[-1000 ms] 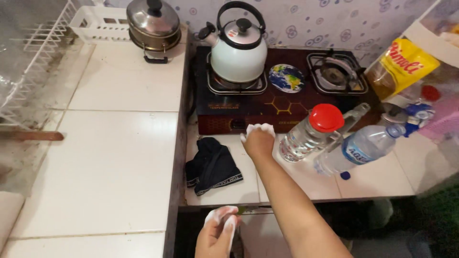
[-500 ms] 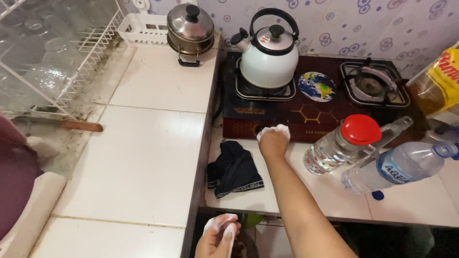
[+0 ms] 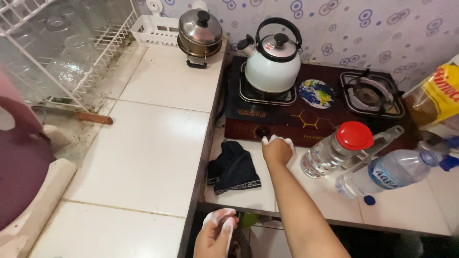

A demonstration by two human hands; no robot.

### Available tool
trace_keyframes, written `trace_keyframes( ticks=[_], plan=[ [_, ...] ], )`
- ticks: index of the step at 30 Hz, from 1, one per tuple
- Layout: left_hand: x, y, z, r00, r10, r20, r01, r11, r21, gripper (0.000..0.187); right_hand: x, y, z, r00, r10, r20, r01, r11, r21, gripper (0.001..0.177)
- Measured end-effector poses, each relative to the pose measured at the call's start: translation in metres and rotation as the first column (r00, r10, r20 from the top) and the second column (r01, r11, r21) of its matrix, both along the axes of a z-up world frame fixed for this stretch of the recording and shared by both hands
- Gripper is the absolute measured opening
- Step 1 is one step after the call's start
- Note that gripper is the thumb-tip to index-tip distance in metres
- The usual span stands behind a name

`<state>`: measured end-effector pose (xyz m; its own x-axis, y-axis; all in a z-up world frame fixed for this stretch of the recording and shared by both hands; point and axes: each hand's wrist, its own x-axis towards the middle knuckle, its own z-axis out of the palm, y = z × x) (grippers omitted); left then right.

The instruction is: Washing kitchen utensils like spoons and forks using a sponge and soap in a bathroom setting.

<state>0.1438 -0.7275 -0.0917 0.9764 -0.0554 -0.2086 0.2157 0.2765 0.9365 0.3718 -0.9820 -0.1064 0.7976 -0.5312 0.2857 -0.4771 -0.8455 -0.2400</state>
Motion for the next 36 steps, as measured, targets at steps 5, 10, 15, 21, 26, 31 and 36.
trace_keyframes(
  ticks=[5, 10, 15, 21, 26, 31, 36],
  plan=[
    [-0.007, -0.011, 0.023, 0.996, 0.025, 0.080, -0.020, 0.998, -0.060, 0.025, -0.036, 0.015, 0.019, 1.000, 0.003, -0.016, -0.002, 0.998, 0.060, 0.043],
    [-0.009, -0.018, 0.038, 0.999, 0.003, 0.052, 0.003, 0.993, -0.115, 0.027, -0.073, 0.035, 0.045, 0.999, -0.008, -0.047, 0.017, 0.982, 0.188, 0.041],
    [-0.008, -0.021, 0.067, 0.994, -0.002, 0.109, 0.014, 0.994, -0.105, 0.027, -0.108, 0.053, 0.073, 0.999, 0.011, 0.038, -0.020, 0.965, 0.263, 0.037],
    [0.000, -0.017, 0.076, 0.975, 0.043, 0.220, -0.023, 0.995, -0.092, 0.027, -0.143, 0.061, 0.093, 0.996, 0.032, 0.081, -0.058, 0.942, 0.332, 0.039],
    [-0.004, 0.000, 0.100, 0.978, 0.045, 0.205, -0.034, 0.998, -0.059, 0.027, -0.177, 0.070, 0.107, 0.989, 0.060, 0.137, -0.113, 0.900, 0.420, 0.042],
    [-0.006, 0.032, 0.122, 0.978, 0.100, 0.182, -0.100, 0.995, -0.007, 0.029, -0.199, 0.096, 0.135, 0.964, 0.098, 0.247, -0.209, 0.854, 0.476, 0.042],
    [-0.016, 0.084, 0.143, 0.937, 0.221, 0.269, -0.223, 0.975, -0.025, 0.031, -0.217, 0.148, 0.182, 0.896, 0.179, 0.407, -0.415, 0.666, 0.620, 0.034]
  ],
)
